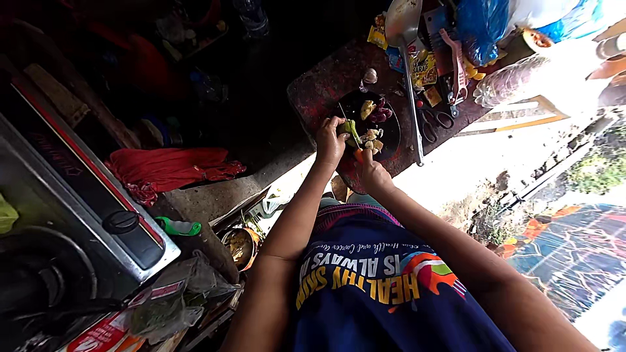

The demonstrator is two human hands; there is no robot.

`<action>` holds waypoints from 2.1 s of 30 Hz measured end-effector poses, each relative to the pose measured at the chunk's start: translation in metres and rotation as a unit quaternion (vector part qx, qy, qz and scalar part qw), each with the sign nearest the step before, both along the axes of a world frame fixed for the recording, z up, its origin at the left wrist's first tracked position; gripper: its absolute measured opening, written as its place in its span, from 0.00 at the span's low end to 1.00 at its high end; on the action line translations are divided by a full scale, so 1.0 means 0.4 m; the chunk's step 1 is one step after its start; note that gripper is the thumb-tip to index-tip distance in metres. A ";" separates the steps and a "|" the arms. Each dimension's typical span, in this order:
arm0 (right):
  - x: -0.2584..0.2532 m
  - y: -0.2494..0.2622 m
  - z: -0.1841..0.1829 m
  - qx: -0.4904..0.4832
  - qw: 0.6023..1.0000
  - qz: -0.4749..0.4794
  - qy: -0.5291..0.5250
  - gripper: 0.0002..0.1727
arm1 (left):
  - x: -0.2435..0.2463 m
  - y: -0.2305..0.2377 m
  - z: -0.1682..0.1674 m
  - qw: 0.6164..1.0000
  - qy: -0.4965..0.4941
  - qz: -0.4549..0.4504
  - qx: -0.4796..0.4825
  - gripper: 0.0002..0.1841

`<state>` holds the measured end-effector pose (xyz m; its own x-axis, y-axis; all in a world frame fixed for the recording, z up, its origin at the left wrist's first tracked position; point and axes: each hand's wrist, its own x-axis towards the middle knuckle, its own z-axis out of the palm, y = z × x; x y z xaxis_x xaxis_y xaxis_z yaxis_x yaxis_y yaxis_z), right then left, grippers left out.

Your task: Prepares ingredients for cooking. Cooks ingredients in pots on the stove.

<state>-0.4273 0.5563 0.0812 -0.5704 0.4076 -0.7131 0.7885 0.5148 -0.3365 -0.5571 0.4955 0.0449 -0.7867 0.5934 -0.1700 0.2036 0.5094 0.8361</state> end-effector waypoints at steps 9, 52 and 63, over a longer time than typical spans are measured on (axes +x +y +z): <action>0.129 0.020 0.024 -0.004 0.997 0.051 -0.059 0.25 | -0.018 -0.018 -0.001 1.000 0.002 0.007 -0.012 0.21; -0.053 -0.099 0.020 0.006 0.944 0.024 0.329 0.18 | 0.070 -0.208 0.046 0.990 -0.127 0.060 0.011 0.14; -0.089 -0.147 0.026 0.004 0.950 0.037 0.311 0.20 | 0.082 -0.233 -0.007 0.991 -0.079 0.105 0.026 0.13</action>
<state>-0.4631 0.4975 0.0915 -0.9076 0.3544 -0.2251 0.3997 0.5654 -0.7215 -0.5244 0.4023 0.0423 -0.8596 0.4305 -0.2753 -0.0388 0.4822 0.8752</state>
